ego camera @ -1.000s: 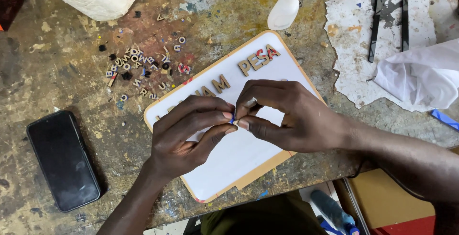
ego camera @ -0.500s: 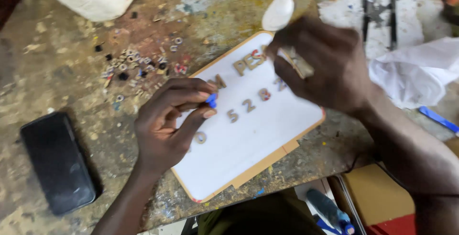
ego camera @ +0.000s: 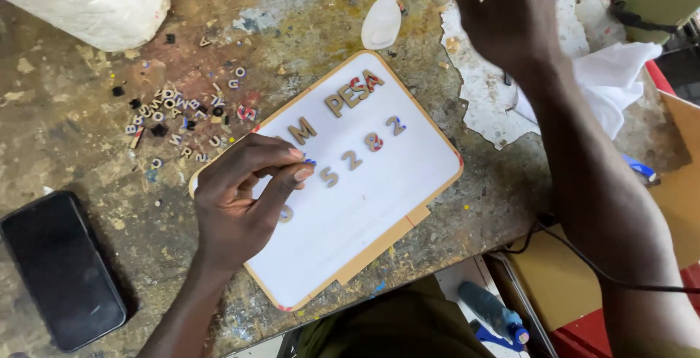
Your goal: Gluing small letters and numbers onto a white board to create a sign
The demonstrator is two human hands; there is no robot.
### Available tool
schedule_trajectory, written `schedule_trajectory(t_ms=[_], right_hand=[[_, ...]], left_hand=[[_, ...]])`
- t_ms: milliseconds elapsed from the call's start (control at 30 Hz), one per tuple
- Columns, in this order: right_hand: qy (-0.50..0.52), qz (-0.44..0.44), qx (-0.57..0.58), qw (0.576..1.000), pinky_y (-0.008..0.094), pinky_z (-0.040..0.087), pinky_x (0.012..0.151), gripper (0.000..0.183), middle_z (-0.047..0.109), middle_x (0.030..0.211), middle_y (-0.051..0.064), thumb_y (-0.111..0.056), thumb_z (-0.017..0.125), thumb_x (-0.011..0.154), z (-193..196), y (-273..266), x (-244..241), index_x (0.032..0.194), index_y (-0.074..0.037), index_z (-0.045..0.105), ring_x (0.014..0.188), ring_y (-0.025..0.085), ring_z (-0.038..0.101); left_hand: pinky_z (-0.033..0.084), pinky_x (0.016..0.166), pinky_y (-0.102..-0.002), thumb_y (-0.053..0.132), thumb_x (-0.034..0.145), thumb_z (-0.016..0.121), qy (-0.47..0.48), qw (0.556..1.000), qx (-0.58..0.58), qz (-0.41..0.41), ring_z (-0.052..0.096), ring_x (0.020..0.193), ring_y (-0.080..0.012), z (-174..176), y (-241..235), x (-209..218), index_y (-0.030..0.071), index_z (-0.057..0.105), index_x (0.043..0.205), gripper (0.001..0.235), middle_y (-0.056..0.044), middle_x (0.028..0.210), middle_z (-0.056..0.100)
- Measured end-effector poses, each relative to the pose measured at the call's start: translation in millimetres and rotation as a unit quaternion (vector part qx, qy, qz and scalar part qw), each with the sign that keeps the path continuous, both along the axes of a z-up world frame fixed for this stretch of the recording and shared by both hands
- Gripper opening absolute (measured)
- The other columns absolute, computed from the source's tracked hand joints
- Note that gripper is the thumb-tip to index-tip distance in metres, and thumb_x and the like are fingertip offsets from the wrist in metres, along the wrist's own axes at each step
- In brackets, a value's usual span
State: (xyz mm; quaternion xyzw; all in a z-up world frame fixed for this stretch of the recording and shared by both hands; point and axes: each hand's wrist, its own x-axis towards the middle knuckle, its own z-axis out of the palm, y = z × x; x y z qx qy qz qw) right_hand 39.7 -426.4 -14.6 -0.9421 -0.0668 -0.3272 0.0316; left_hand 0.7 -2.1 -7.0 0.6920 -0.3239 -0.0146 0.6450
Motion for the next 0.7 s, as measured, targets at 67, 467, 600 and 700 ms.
schedule_trajectory(t_ms=[67, 467, 600, 700], right_hand=[[0.021, 0.062, 0.070, 0.995, 0.047, 0.057, 0.081, 0.032, 0.089, 0.121, 0.007, 0.005, 0.061, 0.107, 11.4, 32.8, 1.1, 0.124, -0.009, 0.085, 0.098, 0.032, 0.081], [0.147, 0.183, 0.372, 0.898, 0.041, 0.063, 0.100, 0.035, 0.076, 0.131, 0.013, 0.001, 0.079, 0.113, -9.4, 88.6, 1.1, 0.142, -0.007, 0.061, 0.118, 0.026, 0.077], [0.161, 0.258, 0.521, 0.797, 0.037, 0.063, 0.096, 0.035, 0.063, 0.130, 0.012, -0.024, 0.071, 0.124, 5.2, 103.1, -15.0, 0.145, -0.005, 0.050, 0.117, 0.025, 0.071], [0.194, 0.266, 0.541, 0.774, 0.041, 0.072, 0.087, 0.052, 0.062, 0.132, 0.020, -0.028, 0.072, 0.117, 32.4, 129.4, -36.3, 0.153, -0.003, 0.044, 0.106, 0.032, 0.078]], left_hand=[[0.071, 0.083, -0.027, -0.005, 0.104, 0.079, 0.005, 1.000, 0.012, 0.015, 0.078, 0.101, -0.0220, -0.1, -0.8, -0.8, -0.001, 0.077, 0.117, 0.014, -0.017, 0.112, 0.076], [0.070, 0.094, -0.027, 0.005, 0.107, 0.078, 0.064, 0.997, 0.040, 0.000, 0.081, 0.110, -0.0176, 3.1, 4.6, 6.1, 0.001, 0.080, 0.133, 0.026, -0.012, 0.119, 0.080], [0.069, 0.091, -0.028, 0.006, 0.108, 0.077, 0.037, 0.997, 0.069, -0.026, 0.079, 0.107, -0.0167, -0.7, 8.5, 12.5, 0.003, 0.080, 0.133, 0.025, -0.012, 0.122, 0.080], [0.070, 0.094, -0.031, 0.011, 0.108, 0.078, 0.040, 0.994, 0.092, -0.049, 0.080, 0.109, -0.0181, -2.5, 14.8, 17.0, 0.005, 0.080, 0.131, 0.024, -0.011, 0.123, 0.081]])
